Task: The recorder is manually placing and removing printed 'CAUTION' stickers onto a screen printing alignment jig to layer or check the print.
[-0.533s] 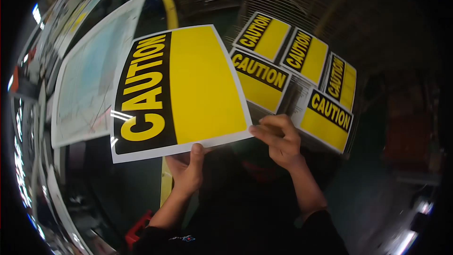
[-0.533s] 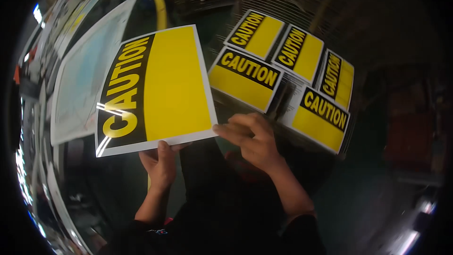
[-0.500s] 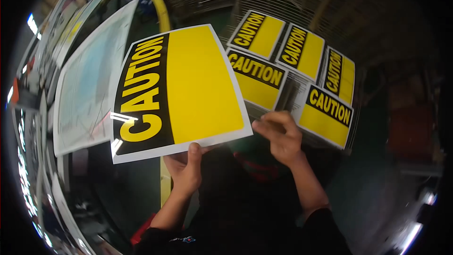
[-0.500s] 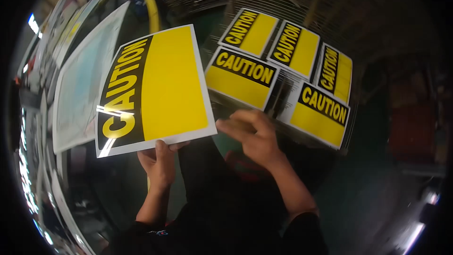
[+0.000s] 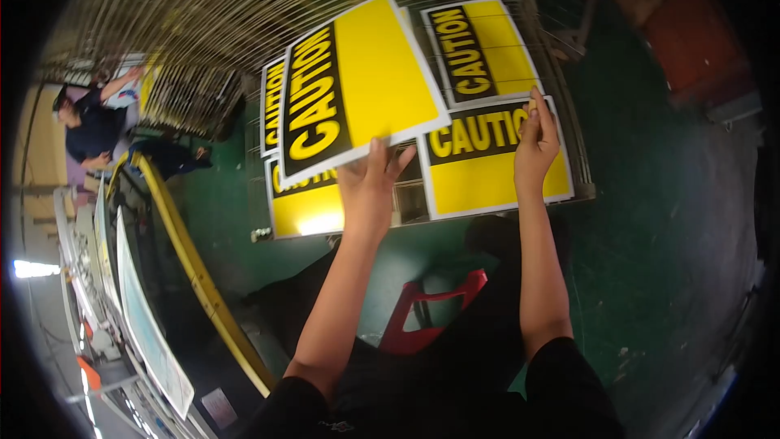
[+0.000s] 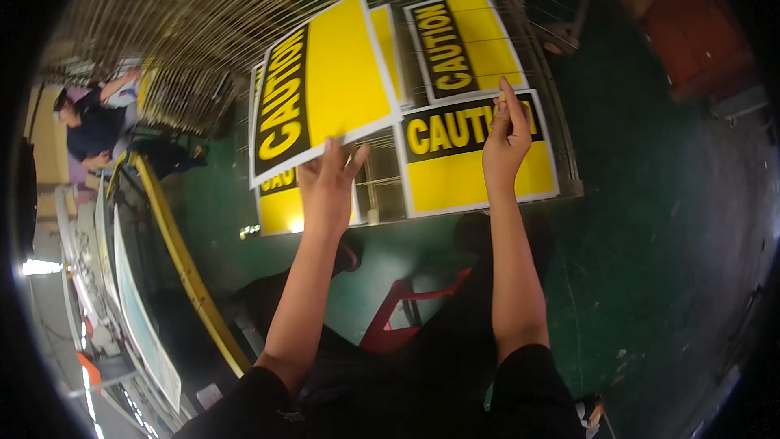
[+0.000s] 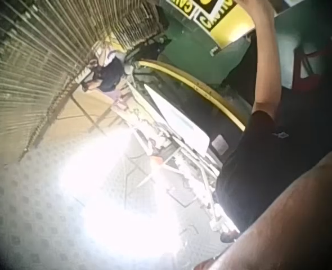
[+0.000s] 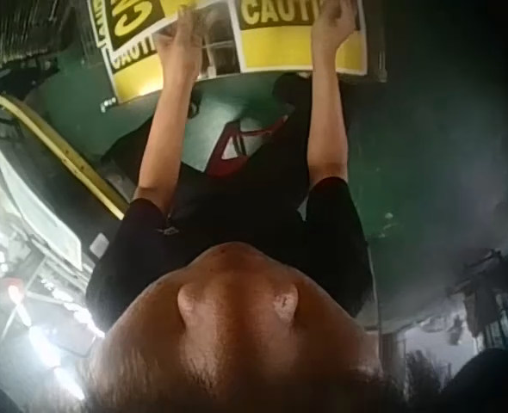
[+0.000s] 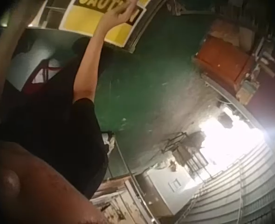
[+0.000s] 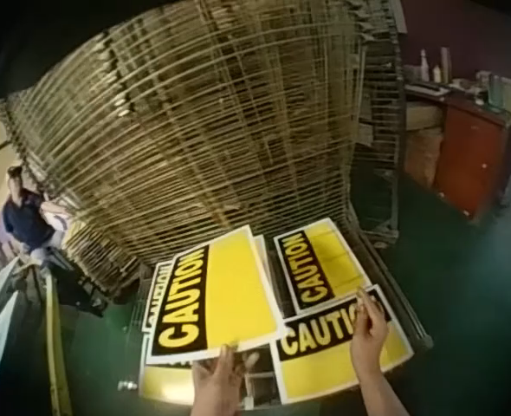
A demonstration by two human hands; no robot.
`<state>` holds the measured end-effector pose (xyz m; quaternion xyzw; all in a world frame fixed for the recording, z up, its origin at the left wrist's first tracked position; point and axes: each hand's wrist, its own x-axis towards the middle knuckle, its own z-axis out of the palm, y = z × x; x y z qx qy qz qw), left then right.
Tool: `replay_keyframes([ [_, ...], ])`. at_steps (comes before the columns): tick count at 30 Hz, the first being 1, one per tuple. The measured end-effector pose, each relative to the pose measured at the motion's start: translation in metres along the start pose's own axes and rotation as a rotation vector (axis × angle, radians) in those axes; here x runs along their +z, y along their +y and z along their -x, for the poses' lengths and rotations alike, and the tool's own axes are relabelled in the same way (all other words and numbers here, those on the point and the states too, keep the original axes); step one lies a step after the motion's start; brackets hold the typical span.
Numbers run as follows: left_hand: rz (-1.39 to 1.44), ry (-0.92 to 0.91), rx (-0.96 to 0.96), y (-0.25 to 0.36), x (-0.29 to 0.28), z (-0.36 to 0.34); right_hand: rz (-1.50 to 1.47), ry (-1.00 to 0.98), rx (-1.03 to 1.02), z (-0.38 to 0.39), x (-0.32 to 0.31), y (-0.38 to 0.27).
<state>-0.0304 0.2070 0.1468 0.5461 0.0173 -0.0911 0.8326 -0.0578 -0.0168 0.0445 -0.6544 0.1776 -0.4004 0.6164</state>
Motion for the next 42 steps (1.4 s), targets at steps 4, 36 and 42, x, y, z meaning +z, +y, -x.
replay_keyframes([
  [4,0.111,-0.197,-0.082,-0.094,0.058,-0.063,0.029,0.261,0.179,-0.019,-0.039,0.021],
  [36,0.375,-0.22,-0.399,-0.242,0.147,-0.157,-0.081,0.387,0.361,-0.032,-0.051,0.04],
  [42,0.432,-0.145,-0.65,-0.238,0.143,-0.161,-0.081,0.386,0.329,-0.033,-0.052,0.017],
])
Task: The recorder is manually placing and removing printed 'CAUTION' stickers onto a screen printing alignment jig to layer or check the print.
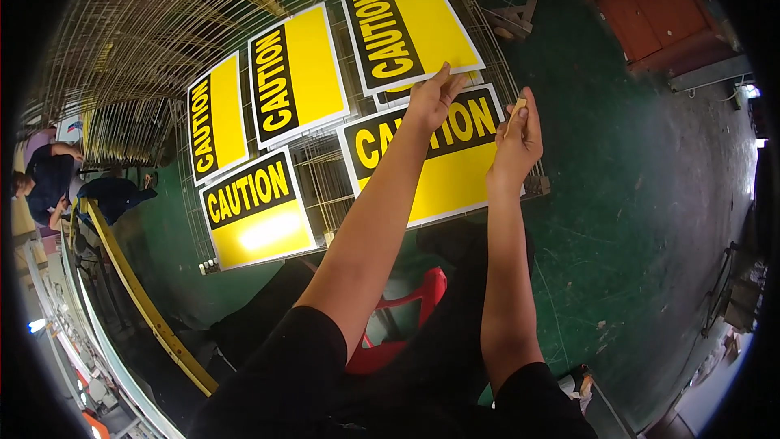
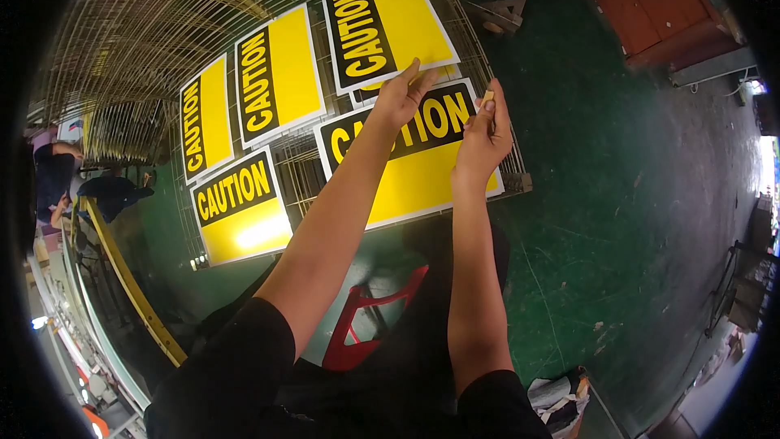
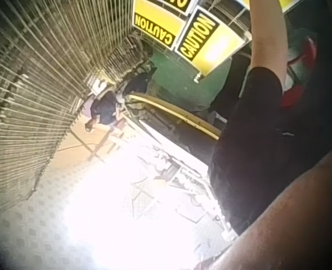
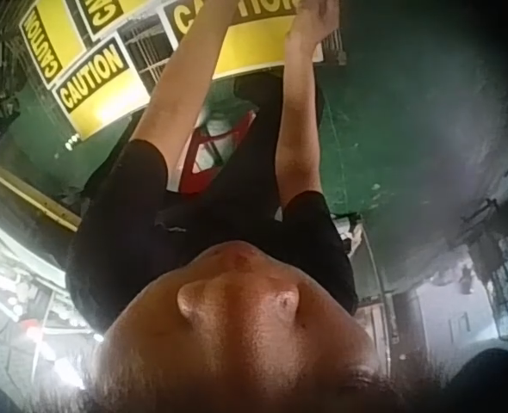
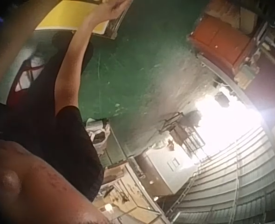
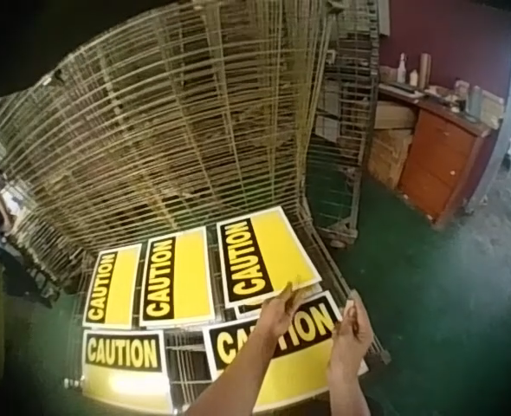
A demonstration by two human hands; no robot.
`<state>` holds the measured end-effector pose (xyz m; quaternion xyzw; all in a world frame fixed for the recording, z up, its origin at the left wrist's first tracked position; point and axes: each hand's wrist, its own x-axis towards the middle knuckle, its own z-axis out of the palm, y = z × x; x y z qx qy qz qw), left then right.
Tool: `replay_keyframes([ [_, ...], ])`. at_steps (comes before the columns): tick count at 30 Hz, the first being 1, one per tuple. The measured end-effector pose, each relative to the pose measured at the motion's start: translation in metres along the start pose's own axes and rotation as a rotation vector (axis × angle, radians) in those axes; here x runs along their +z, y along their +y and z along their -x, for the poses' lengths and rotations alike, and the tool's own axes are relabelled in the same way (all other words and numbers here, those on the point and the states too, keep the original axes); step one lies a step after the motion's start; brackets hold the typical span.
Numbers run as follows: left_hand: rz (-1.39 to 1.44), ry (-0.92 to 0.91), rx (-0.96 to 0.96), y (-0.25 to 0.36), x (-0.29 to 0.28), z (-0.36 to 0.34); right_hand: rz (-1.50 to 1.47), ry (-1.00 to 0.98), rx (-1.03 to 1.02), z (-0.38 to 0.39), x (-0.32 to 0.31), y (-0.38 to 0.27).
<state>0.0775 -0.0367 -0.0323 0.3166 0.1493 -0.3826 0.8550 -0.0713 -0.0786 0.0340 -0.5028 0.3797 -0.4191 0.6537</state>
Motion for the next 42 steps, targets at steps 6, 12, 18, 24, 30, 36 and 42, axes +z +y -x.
replay_keyframes([
  [6,-0.191,0.002,-0.106,0.017,0.004,0.071,-0.075,-0.019,-0.059,0.007,0.008,-0.014],
  [12,-0.313,-0.106,-0.106,0.06,-0.067,0.277,0.077,-0.122,-0.254,0.013,0.012,-0.003],
  [18,-0.425,0.347,0.203,0.119,-0.205,0.513,0.263,-0.287,-0.432,0.092,0.036,-0.004],
  [24,-0.52,0.631,0.376,0.15,-0.244,0.649,0.321,-0.661,-0.618,0.18,0.18,-0.116],
  [30,-0.491,0.548,0.393,0.148,-0.254,0.647,0.561,-0.554,-1.352,0.128,0.355,-0.295],
  [36,-0.549,0.488,0.332,0.136,-0.26,0.648,0.944,-0.452,-1.384,0.091,0.393,-0.343],
  [42,-0.631,0.452,0.312,0.13,-0.254,0.659,0.928,-0.713,-1.395,0.14,0.324,-0.317],
])
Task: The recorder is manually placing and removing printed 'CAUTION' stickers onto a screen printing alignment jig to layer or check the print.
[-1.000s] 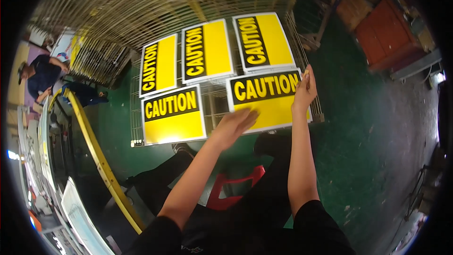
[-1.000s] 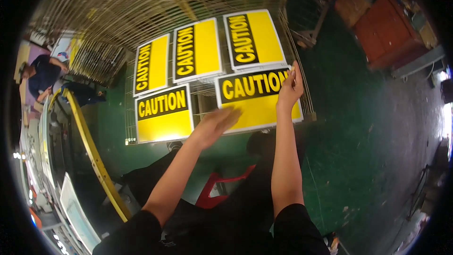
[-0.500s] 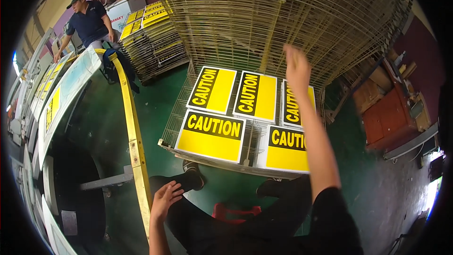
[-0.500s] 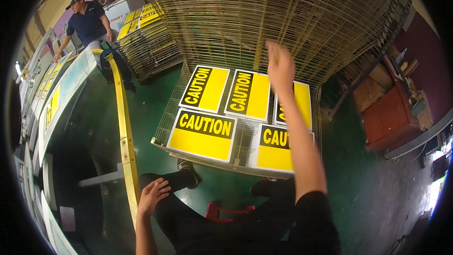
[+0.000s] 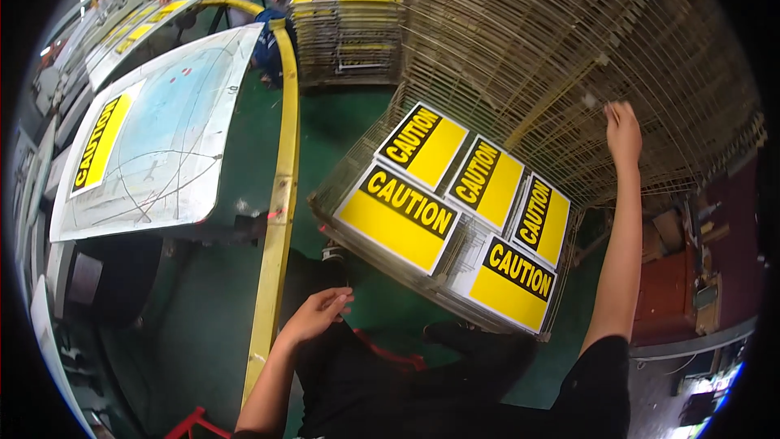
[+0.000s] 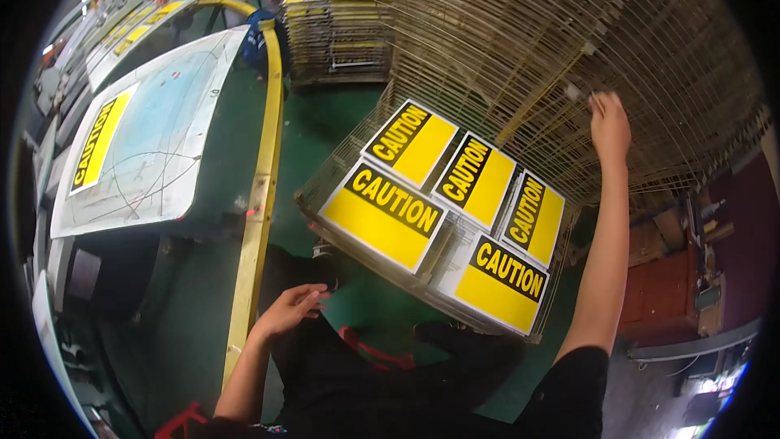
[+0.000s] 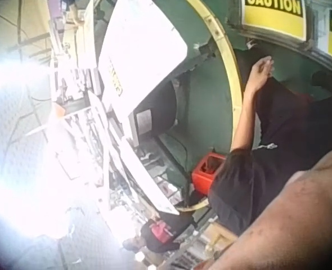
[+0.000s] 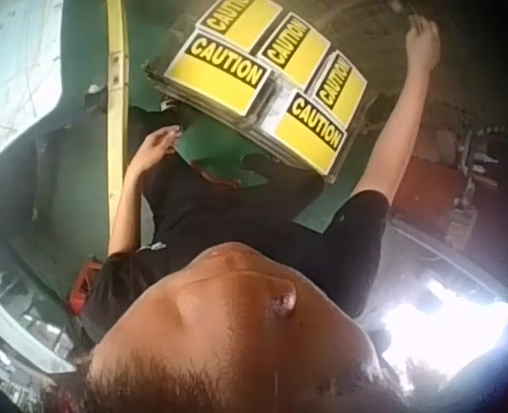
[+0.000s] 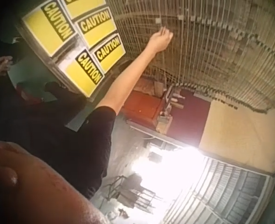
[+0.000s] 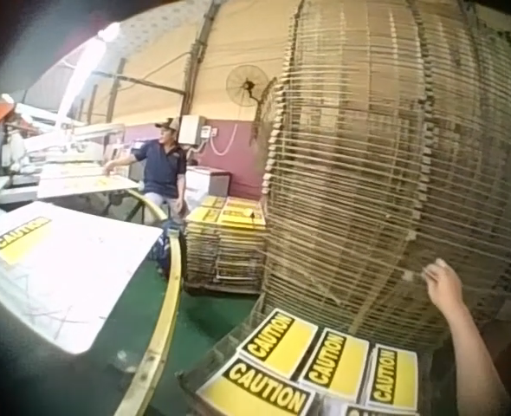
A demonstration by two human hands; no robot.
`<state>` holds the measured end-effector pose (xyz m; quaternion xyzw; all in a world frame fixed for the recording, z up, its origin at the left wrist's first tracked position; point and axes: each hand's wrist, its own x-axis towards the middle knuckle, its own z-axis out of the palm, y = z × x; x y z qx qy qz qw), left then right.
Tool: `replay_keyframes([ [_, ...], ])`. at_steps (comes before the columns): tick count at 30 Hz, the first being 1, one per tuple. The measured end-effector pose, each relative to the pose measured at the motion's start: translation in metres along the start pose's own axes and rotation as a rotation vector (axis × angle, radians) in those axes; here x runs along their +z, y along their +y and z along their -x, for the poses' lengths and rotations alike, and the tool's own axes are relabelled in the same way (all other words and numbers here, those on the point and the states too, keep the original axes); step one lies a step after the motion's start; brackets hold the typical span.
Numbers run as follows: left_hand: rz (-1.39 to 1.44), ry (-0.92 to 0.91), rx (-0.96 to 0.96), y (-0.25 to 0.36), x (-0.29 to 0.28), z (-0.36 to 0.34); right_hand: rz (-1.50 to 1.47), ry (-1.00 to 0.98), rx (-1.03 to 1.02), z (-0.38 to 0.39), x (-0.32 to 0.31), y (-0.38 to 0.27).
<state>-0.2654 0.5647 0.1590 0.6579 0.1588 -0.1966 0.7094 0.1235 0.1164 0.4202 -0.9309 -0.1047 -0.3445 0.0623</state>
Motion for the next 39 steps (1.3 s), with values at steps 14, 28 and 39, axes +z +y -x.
replay_keyframes([
  [14,-0.435,-0.156,0.168,0.007,-0.001,-0.007,-0.282,-0.71,0.248,0.43,0.142,-0.106],
  [28,-0.336,-0.062,0.187,-0.019,0.002,-0.006,-0.998,-0.391,-0.091,0.207,0.098,-0.375],
  [39,-0.284,0.07,0.244,-0.021,-0.004,-0.022,-1.274,-0.333,-1.21,0.149,-0.001,-0.79],
])
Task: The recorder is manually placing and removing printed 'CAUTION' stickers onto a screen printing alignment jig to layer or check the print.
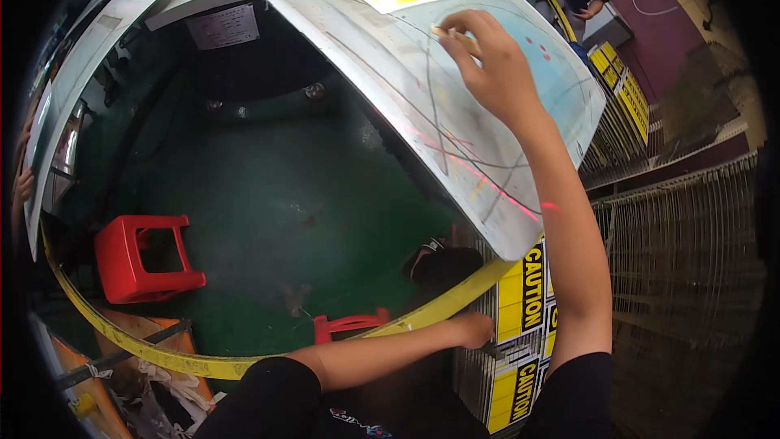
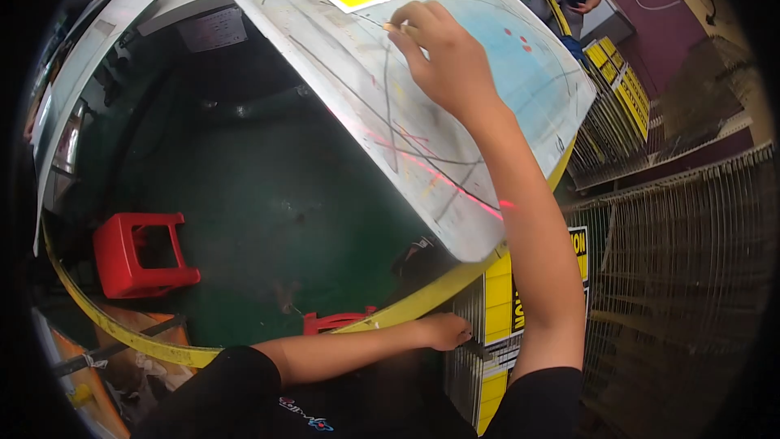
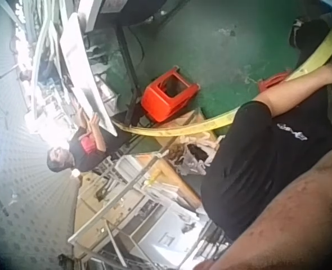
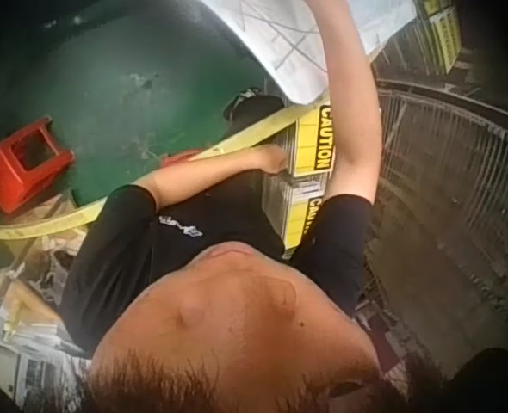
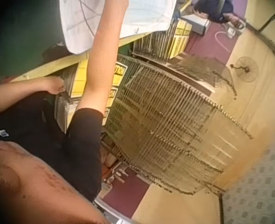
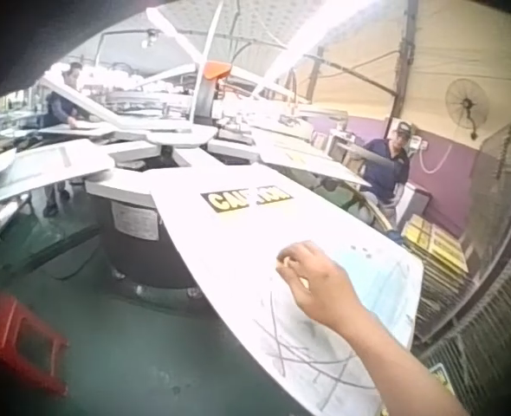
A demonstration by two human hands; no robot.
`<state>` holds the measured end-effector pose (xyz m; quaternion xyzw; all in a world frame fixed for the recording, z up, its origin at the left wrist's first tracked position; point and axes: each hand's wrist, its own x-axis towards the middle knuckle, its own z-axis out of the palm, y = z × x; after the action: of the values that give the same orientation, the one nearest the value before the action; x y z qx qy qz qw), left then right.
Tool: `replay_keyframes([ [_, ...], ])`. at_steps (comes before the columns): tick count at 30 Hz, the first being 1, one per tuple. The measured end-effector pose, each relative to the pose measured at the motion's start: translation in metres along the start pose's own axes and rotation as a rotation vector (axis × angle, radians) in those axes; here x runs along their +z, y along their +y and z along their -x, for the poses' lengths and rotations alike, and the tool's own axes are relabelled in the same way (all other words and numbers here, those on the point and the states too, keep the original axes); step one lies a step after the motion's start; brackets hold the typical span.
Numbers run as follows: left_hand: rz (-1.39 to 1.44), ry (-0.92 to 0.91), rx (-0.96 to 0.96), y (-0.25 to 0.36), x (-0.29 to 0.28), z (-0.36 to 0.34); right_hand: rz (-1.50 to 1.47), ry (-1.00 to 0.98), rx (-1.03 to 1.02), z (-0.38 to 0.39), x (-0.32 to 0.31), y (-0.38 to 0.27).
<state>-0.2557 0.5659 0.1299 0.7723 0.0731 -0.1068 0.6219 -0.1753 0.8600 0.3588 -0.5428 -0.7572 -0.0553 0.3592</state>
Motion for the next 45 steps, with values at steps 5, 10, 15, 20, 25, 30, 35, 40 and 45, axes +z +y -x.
replay_keyframes([
  [5,0.07,0.032,0.024,0.013,-0.005,-0.001,0.188,-0.166,0.078,-0.04,0.045,0.023],
  [10,0.093,0.034,-0.004,0.0,0.003,-0.005,0.151,-0.188,0.127,-0.05,0.071,0.024],
  [15,0.116,0.041,-0.036,0.004,0.002,-0.007,0.14,-0.179,0.124,-0.058,0.076,0.033],
  [20,0.09,-0.001,-0.045,0.008,-0.004,-0.005,0.099,-0.115,0.078,-0.063,0.082,0.039],
  [25,0.059,0.041,-0.056,0.006,-0.003,-0.001,0.008,0.047,0.059,-0.075,0.083,0.036],
  [30,0.049,0.016,-0.025,0.013,-0.012,0.003,0.101,0.238,-0.012,-0.114,0.067,0.056],
  [35,0.052,0.015,0.024,0.003,-0.008,0.001,-0.214,0.374,0.054,-0.142,0.032,0.046],
  [40,0.131,0.069,0.217,0.005,-0.006,0.0,-0.376,0.321,0.249,-0.096,-0.031,0.047],
  [45,0.474,0.032,0.319,0.045,-0.03,0.016,-0.247,0.332,0.482,0.082,-0.092,0.029],
])
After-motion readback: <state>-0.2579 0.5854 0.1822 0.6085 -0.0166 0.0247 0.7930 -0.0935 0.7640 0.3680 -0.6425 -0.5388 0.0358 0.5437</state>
